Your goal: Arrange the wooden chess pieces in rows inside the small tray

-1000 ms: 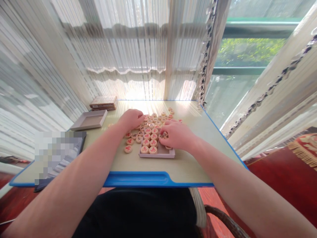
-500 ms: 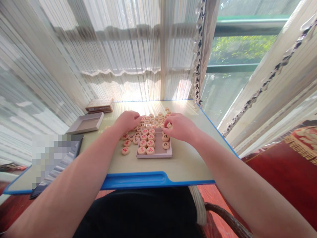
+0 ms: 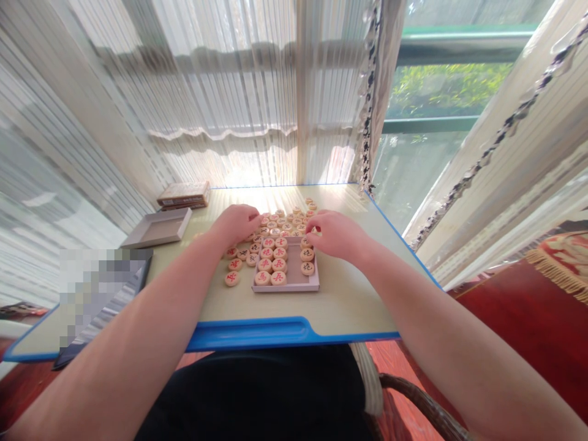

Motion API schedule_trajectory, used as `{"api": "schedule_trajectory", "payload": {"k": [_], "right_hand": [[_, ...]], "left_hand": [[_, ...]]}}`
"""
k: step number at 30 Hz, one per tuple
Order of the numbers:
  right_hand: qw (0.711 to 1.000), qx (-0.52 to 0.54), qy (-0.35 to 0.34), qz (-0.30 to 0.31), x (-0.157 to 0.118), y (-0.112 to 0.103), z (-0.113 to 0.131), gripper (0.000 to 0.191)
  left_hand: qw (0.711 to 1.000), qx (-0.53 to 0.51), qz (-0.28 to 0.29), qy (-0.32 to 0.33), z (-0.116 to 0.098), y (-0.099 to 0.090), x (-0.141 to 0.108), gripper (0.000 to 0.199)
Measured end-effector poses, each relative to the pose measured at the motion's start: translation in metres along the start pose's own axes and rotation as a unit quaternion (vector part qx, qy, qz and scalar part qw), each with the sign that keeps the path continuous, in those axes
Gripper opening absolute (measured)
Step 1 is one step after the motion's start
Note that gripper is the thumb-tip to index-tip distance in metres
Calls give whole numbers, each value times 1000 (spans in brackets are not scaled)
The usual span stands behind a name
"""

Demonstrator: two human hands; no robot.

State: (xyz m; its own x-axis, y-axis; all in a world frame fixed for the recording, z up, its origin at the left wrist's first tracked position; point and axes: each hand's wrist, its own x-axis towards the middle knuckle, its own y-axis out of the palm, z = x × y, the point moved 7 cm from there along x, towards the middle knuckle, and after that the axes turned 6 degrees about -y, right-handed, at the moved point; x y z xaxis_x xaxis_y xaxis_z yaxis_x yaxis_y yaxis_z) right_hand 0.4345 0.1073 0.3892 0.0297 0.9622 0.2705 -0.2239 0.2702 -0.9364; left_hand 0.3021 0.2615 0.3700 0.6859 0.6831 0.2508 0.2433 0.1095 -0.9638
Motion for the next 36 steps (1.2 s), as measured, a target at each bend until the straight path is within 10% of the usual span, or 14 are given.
{"api": "schedule_trajectory", "payload": {"k": [36], "right_hand": [[986,55,-70,139,-8,5,17,19]], "left_hand": [[1000,-7,16,-12,-1,-1,-1,37]]}}
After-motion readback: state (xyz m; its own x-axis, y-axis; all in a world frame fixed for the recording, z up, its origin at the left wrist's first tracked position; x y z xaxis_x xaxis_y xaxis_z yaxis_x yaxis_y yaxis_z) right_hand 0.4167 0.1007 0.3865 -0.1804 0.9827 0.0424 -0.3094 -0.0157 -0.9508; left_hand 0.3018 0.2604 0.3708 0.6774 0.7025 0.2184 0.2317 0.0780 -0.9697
